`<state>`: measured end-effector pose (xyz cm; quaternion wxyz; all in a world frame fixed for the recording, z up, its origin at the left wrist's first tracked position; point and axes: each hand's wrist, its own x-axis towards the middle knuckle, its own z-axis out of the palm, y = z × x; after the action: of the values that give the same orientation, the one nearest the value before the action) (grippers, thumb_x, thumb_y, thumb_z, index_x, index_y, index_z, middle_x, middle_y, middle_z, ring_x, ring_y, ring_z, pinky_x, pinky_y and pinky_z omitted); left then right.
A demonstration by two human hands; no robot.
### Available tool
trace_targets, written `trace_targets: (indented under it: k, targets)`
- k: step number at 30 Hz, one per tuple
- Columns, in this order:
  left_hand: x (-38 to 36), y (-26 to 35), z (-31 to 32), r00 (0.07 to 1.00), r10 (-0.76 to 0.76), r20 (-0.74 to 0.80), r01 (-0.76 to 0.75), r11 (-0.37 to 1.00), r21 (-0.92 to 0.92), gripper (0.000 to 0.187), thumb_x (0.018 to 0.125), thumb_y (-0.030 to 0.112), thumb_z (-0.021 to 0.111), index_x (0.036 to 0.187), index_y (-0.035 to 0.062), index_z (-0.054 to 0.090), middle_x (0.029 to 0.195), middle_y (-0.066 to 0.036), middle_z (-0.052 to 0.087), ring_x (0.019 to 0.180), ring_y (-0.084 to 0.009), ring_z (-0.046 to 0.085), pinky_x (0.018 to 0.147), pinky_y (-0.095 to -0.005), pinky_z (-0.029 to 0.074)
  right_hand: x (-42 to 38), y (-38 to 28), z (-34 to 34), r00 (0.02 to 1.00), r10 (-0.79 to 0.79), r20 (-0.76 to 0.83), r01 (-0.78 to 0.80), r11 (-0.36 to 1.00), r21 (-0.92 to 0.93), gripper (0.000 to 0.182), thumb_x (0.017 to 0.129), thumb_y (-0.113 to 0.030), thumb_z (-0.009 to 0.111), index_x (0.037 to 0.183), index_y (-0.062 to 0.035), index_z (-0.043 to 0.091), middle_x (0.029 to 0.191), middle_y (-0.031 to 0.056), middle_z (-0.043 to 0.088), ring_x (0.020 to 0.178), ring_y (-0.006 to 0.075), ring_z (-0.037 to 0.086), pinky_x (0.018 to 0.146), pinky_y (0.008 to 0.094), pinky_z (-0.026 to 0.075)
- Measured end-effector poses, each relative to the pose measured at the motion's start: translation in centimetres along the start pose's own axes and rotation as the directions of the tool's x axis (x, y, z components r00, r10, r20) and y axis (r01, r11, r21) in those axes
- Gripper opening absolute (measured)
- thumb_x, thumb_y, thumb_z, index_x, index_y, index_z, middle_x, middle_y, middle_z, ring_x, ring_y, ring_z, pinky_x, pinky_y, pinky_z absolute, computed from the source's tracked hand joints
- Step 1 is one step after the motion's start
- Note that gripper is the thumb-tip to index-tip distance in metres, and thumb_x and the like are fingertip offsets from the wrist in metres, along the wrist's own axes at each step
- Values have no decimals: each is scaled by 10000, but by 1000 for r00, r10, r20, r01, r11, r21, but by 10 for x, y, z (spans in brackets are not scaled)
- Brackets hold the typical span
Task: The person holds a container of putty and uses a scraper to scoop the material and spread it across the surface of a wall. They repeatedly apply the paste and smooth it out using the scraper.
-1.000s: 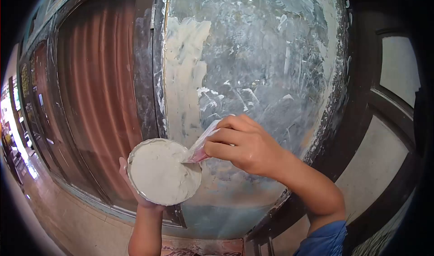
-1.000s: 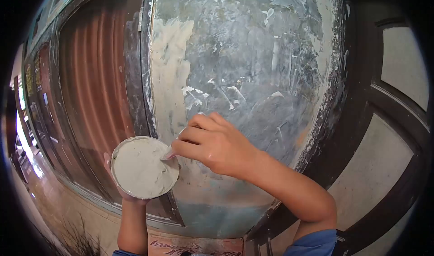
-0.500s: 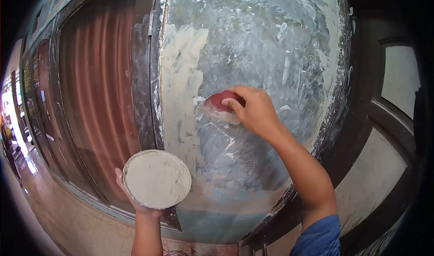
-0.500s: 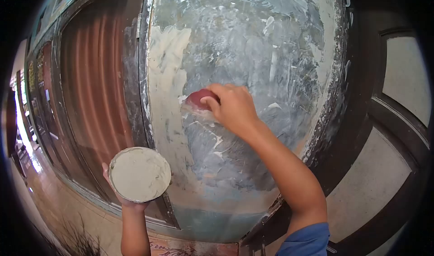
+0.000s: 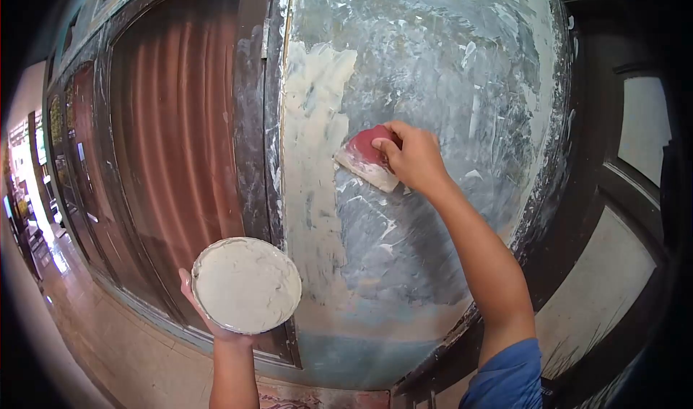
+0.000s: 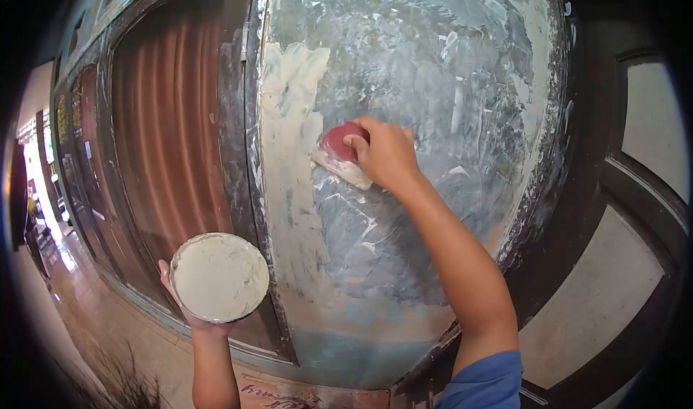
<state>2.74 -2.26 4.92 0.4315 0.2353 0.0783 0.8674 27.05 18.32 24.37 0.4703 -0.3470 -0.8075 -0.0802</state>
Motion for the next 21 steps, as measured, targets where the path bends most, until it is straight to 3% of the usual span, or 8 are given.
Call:
trace_targets:
  k: [2, 4, 7, 11, 14, 17, 19, 21]
  targets:
    - [1, 2, -2, 999, -42, 35, 42, 999, -6, 831, 938, 803, 406, 1362, 123, 628, 1386, -109, 627, 1223, -356, 618, 1019, -553, 523, -1, -5, 1, 1000, 2, 25, -2, 1000, -10, 268, 955, -331, 710, 1096, -108, 752, 916, 137, 768, 877, 355, 704, 915, 490, 409]
    - [2, 5, -1, 997, -52, 59, 53, 998, -17, 829, 940, 801, 403, 1359, 122, 630, 1384, -110, 628, 1220, -354, 621, 1017, -551, 525, -1, -10, 5, 998, 13, 59, -2, 983, -182, 265, 957, -330, 707, 1114, -121, 750, 947, 128, 773, 908, 349, 708, 930, 487, 394]
    - [4, 9, -3, 996, -63, 69, 64, 998, -9, 826, 943, 798, 398, 1351, 120, 635, 1380, -110, 631, 1214, -350, 625, 1013, -549, 528, 9, -7, 7, 997, 19, -70, -23, 998, -61, 256, 962, -327, 700, 1123, -132, 746, 914, 116, 768, 887, 336, 710, 939, 495, 368]
    - [8, 15, -12, 999, -44, 19, 44, 998, 33, 830, 941, 800, 399, 1350, 117, 635, 1373, -111, 633, 1208, -349, 627, 1008, -548, 532, 3, -3, 7, 999, 35, -26, -36, 998, -59, 255, 968, -321, 695, 1136, -134, 740, 930, 114, 763, 923, 327, 694, 955, 498, 338]
    - [12, 20, -16, 997, -72, 29, 71, 997, 37, 838, 935, 805, 406, 1354, 114, 630, 1371, -115, 632, 1209, -354, 625, 1010, -558, 529, -2, -3, 17, 1000, -2, -6, 1, 984, -179, 254, 975, -301, 684, 1162, -136, 732, 967, 114, 756, 979, 322, 667, 967, 505, 311]
    - [15, 23, -22, 993, -100, 64, 98, 995, 28, 848, 928, 811, 411, 1365, 115, 618, 1385, -119, 620, 1218, -363, 616, 1015, -568, 525, 5, -9, 16, 995, 26, -99, -43, 985, -167, 248, 980, -284, 673, 1170, -133, 722, 1008, 116, 752, 1028, 326, 644, 955, 502, 306]
    - [15, 24, -25, 990, -118, 73, 117, 993, 17, 849, 927, 813, 411, 1369, 116, 613, 1393, -120, 613, 1223, -366, 612, 1018, -569, 524, 9, -4, 17, 976, 4, -219, -14, 999, -47, 210, 983, -253, 664, 1144, -128, 711, 988, 112, 746, 1005, 329, 646, 930, 505, 308]
    - [14, 27, -29, 988, -134, 79, 134, 991, 7, 850, 926, 814, 411, 1372, 118, 608, 1402, -122, 606, 1227, -370, 608, 1020, -569, 523, 0, -3, 23, 980, -34, -196, 19, 997, -81, 187, 982, -239, 663, 1123, -123, 705, 988, 110, 745, 1004, 330, 641, 924, 505, 309]
